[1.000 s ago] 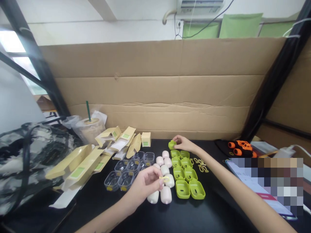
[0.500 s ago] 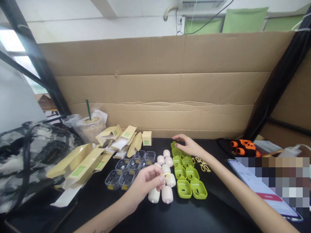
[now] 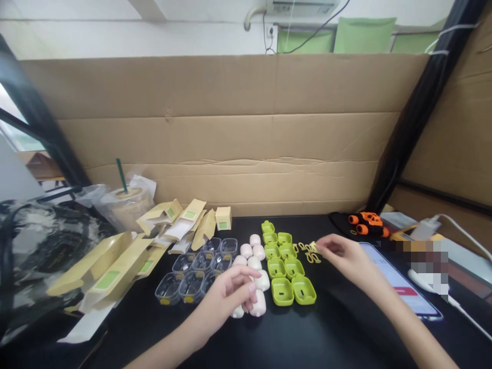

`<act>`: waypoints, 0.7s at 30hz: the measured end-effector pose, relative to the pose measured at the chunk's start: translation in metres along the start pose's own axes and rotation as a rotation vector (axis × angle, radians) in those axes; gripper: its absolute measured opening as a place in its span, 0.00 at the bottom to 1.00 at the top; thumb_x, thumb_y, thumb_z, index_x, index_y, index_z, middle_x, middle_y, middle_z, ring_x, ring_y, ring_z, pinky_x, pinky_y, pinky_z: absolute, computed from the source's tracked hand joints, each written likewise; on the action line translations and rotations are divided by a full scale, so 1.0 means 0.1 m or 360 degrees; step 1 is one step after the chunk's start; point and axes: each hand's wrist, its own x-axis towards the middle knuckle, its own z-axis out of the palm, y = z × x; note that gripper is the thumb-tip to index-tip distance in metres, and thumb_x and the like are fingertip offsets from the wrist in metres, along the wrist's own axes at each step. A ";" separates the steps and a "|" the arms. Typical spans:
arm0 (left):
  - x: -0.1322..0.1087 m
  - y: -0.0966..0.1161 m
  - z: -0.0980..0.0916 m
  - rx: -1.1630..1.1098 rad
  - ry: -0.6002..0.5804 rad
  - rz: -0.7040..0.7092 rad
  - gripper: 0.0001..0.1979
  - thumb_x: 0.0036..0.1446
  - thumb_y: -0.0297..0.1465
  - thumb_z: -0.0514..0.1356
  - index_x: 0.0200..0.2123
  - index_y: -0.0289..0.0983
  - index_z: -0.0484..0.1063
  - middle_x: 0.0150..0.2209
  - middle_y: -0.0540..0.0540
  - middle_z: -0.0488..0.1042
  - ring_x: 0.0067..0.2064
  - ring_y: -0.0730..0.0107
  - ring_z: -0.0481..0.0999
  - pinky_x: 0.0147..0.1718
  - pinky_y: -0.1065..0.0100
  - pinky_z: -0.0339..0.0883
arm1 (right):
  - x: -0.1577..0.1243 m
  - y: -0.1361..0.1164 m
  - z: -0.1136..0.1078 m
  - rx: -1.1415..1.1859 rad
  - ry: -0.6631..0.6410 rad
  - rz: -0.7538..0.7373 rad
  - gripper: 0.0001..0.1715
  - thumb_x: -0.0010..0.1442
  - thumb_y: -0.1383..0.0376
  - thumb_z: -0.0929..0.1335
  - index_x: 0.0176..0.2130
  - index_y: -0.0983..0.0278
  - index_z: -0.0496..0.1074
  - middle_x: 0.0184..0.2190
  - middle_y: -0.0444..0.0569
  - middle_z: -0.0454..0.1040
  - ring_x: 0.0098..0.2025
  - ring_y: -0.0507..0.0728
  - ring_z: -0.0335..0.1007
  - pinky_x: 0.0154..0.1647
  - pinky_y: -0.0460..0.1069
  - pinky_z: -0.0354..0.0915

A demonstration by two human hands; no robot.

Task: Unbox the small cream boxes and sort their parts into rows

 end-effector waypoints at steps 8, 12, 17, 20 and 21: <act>0.00 0.00 -0.01 0.0052 -0.0043 -0.0007 0.24 0.44 0.44 0.66 0.38 0.33 0.68 0.22 0.52 0.69 0.24 0.77 0.67 0.28 0.71 0.62 | 0.08 0.57 0.07 -0.0220 0.0062 0.0134 0.10 0.43 0.56 0.66 0.22 0.59 0.71 0.22 0.52 0.78 0.25 0.62 0.75 0.28 0.54 0.70; -0.01 -0.01 -0.01 0.0077 -0.0044 -0.0001 0.20 0.46 0.40 0.64 0.38 0.33 0.67 0.23 0.52 0.69 0.24 0.77 0.67 0.29 0.71 0.62 | 0.03 0.57 0.14 -0.0355 0.0053 0.0079 0.10 0.46 0.57 0.65 0.23 0.60 0.72 0.22 0.52 0.78 0.25 0.62 0.75 0.27 0.53 0.70; -0.01 -0.02 -0.02 0.0112 -0.0048 0.0031 0.15 0.49 0.34 0.62 0.39 0.33 0.67 0.24 0.52 0.68 0.25 0.77 0.67 0.29 0.70 0.61 | 0.05 0.28 0.16 -0.0555 0.0132 -0.0157 0.17 0.53 0.55 0.62 0.27 0.63 0.72 0.27 0.55 0.75 0.27 0.64 0.73 0.29 0.58 0.68; 0.00 0.02 -0.06 0.0130 0.0014 0.0144 0.13 0.49 0.32 0.61 0.38 0.33 0.68 0.26 0.52 0.68 0.26 0.77 0.67 0.30 0.70 0.61 | 0.25 -0.13 0.38 -0.0546 0.0026 -0.0417 0.16 0.60 0.56 0.60 0.34 0.62 0.72 0.34 0.53 0.73 0.33 0.60 0.73 0.34 0.55 0.69; 0.00 0.04 -0.07 0.0123 0.0038 0.0182 0.13 0.49 0.32 0.61 0.38 0.33 0.68 0.26 0.52 0.68 0.26 0.76 0.68 0.31 0.70 0.61 | 0.37 -0.30 0.50 -0.0530 -0.0043 -0.0520 0.15 0.62 0.58 0.60 0.36 0.62 0.72 0.37 0.52 0.73 0.37 0.58 0.72 0.38 0.53 0.69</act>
